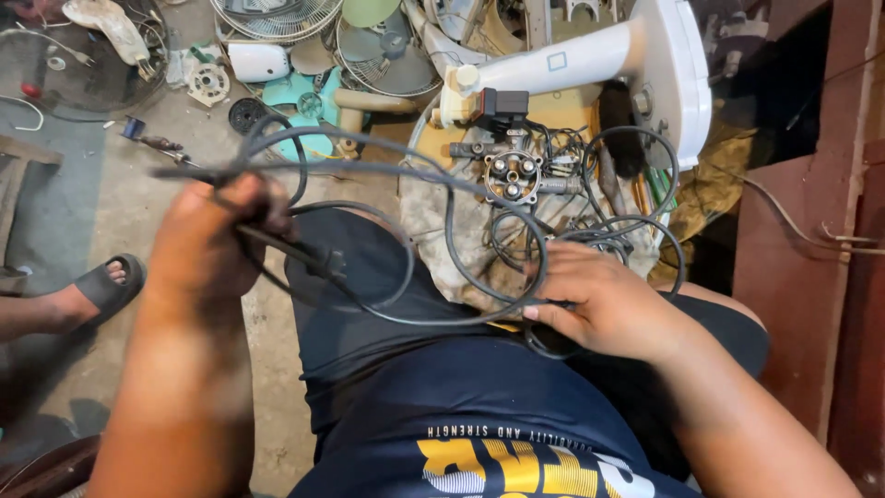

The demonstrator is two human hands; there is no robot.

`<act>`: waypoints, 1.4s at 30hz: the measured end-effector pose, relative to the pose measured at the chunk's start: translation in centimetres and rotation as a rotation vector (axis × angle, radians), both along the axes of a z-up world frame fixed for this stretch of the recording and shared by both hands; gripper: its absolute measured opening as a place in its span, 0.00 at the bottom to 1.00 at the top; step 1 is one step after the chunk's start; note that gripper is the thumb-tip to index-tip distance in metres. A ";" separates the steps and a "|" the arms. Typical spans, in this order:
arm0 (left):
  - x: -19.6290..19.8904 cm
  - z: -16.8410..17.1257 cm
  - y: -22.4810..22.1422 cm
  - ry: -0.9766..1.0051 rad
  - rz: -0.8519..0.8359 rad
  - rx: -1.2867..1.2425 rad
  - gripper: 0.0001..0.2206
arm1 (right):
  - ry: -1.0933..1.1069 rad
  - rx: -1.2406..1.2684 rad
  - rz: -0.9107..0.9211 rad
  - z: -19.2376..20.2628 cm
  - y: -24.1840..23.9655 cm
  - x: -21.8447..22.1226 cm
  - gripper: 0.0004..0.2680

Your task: A person is coiling a long black power cord by hand while sitting on the floor in a repair shop.

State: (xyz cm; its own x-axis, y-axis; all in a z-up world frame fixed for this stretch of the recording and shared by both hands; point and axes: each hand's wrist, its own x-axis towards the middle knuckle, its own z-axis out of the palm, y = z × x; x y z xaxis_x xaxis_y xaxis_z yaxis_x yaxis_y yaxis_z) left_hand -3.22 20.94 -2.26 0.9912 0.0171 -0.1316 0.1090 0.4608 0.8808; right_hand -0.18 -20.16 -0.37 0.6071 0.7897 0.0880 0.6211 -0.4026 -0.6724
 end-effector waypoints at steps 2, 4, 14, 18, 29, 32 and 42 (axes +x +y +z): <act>0.1 -0.8 -0.4 0.005 -0.031 0.096 0.11 | 0.097 0.039 -0.001 0.9 0.1 -0.1 0.03; 0.3 -0.8 -1.8 0.078 -0.154 0.555 0.18 | 0.082 0.130 0.027 0.3 -0.2 -0.1 0.03; -0.9 1.4 -12.3 -0.293 -0.334 0.392 0.28 | -0.132 0.137 -0.010 1.9 4.6 0.6 0.05; -0.7 0.3 -14.0 -0.091 -0.304 0.437 0.20 | -0.185 0.120 0.034 2.1 5.3 1.1 0.03; 0.8 1.0 -11.9 -0.123 -0.024 0.225 0.14 | 0.057 0.120 -0.078 3.4 3.8 1.6 0.05; 0.8 1.6 -11.2 -0.220 0.002 0.282 0.16 | 0.104 0.125 -0.089 2.6 3.3 1.7 0.05; 0.7 0.5 -8.6 -0.440 -0.038 0.284 0.17 | -0.080 0.196 -0.122 0.4 3.3 -0.4 0.12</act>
State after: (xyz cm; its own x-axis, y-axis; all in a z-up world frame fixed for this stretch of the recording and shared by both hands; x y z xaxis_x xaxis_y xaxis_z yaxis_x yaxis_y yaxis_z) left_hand -2.55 12.32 -1.78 0.9523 -0.0456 0.3016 -0.2871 0.2001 0.9368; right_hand -0.56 -16.87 0.04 0.6816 0.6743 0.2841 0.6307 -0.3446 -0.6953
